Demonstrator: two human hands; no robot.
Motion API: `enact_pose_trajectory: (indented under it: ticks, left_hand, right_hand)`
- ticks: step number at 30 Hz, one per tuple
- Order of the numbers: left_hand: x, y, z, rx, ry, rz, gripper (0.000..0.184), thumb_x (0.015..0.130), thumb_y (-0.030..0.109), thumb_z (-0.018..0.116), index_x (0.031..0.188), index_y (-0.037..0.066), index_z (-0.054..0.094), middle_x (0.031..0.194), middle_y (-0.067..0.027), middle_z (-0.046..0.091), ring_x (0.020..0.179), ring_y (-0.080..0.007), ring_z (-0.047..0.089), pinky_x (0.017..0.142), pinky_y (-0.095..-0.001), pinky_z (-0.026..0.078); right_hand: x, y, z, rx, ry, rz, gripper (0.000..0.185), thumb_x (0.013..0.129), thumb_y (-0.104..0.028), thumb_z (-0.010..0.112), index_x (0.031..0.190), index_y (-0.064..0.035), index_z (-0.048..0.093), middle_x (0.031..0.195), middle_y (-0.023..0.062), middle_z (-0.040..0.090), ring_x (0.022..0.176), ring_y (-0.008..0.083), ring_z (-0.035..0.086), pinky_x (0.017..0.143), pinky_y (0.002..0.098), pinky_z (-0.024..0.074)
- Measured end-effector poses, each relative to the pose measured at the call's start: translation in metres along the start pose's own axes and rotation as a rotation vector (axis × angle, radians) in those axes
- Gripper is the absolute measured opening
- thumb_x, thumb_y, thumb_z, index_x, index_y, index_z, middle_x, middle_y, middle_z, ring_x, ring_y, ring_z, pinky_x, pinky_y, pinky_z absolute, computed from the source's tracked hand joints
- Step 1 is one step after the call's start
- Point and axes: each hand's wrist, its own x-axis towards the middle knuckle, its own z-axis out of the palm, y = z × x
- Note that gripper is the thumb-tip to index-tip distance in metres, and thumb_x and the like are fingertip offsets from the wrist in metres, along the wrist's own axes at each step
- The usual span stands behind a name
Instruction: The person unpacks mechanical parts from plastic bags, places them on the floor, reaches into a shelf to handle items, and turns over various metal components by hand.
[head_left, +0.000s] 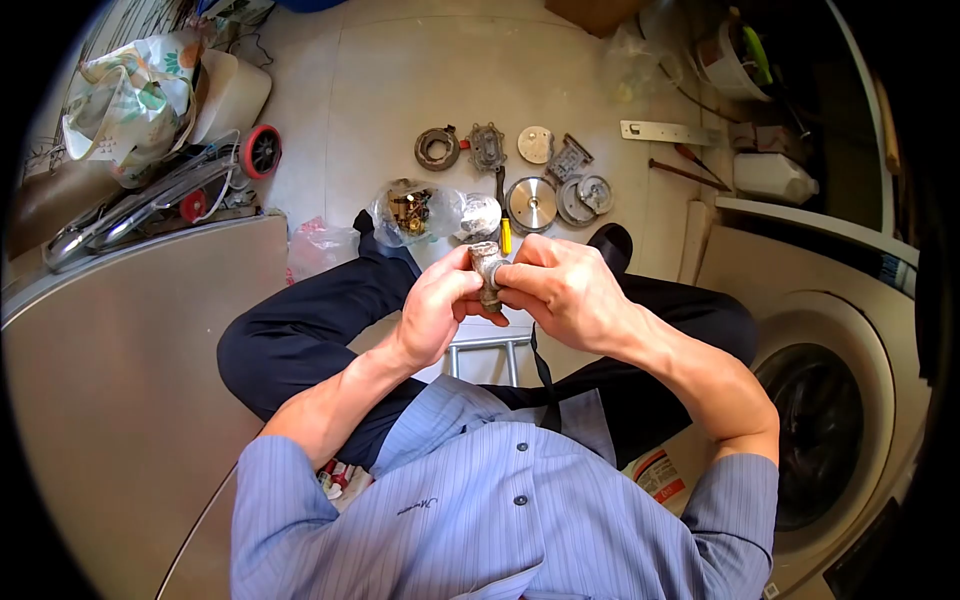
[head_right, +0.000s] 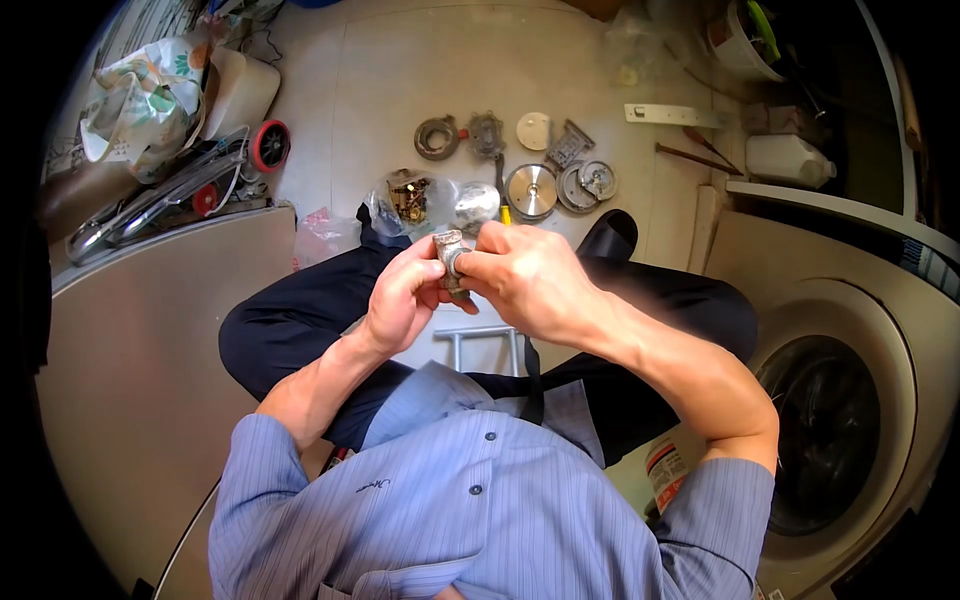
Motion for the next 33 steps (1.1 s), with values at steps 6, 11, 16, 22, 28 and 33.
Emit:
enact_pose_trajectory:
  ticks: [6,11,16,22,28,33]
  left_hand:
    - [0.0,0.0,-0.005,0.063,0.048,0.116,0.037,0.097,0.015,0.048,0.13,0.0,0.052,0.115,-0.0109,0.065,0.103,-0.0194,0.065,0.083,-0.0383,0.057]
    - [0.002,0.006,-0.009,0.072,0.08,0.15,0.034,0.096,0.011,0.056,0.129,0.001,0.053,0.115,-0.0092,0.065,0.103,-0.0188,0.064,0.086,-0.035,0.053]
    - [0.009,0.004,-0.011,0.168,-0.01,0.181,0.037,0.098,0.018,0.064,0.13,0.004,0.052,0.117,-0.0083,0.066,0.103,-0.017,0.063,0.085,-0.035,0.054]
    - [0.012,0.01,-0.004,0.197,-0.015,0.254,0.033,0.096,0.009,0.069,0.126,0.003,0.056,0.115,-0.0048,0.066,0.106,-0.0132,0.063,0.092,-0.0323,0.054]
    - [0.014,0.002,0.0,0.287,0.028,0.366,0.03,0.093,0.001,0.07,0.121,0.005,0.059,0.117,-0.0046,0.066,0.111,-0.0129,0.062,0.096,-0.0301,0.053]
    - [0.014,0.003,0.005,0.455,0.056,0.396,0.031,0.091,-0.006,0.068,0.119,0.005,0.059,0.127,-0.0076,0.062,0.116,-0.0148,0.06,0.101,-0.0321,0.05]
  right_hand:
    - [0.0,-0.005,0.003,0.172,0.078,0.145,0.024,0.084,-0.006,0.073,0.109,-0.0068,0.07,0.083,0.0109,0.062,0.075,0.0259,0.063,0.065,0.0344,0.0515]
    - [-0.006,-0.01,0.017,0.833,0.028,0.523,0.025,0.095,-0.01,0.067,0.118,-0.0009,0.067,0.087,0.0006,0.063,0.074,0.01,0.054,0.068,0.0276,0.0474]
    - [-0.003,-0.002,0.002,0.923,-0.016,0.69,0.023,0.097,-0.015,0.065,0.115,-0.0007,0.069,0.086,-0.0001,0.064,0.074,0.0072,0.053,0.068,0.0249,0.0468]
    - [-0.002,-0.002,-0.011,0.837,-0.01,0.612,0.023,0.096,-0.015,0.066,0.113,0.0003,0.069,0.091,0.0013,0.066,0.076,0.0077,0.055,0.07,0.0258,0.0487]
    - [-0.008,-0.001,-0.009,0.965,-0.034,0.69,0.025,0.096,-0.015,0.066,0.117,-0.0007,0.068,0.089,-0.0008,0.064,0.076,0.0066,0.055,0.071,0.0253,0.0483]
    - [-0.01,0.006,-0.009,1.074,-0.023,0.707,0.021,0.097,-0.018,0.068,0.113,-0.0031,0.068,0.083,-0.0029,0.06,0.075,0.0066,0.054,0.07,0.0247,0.0446]
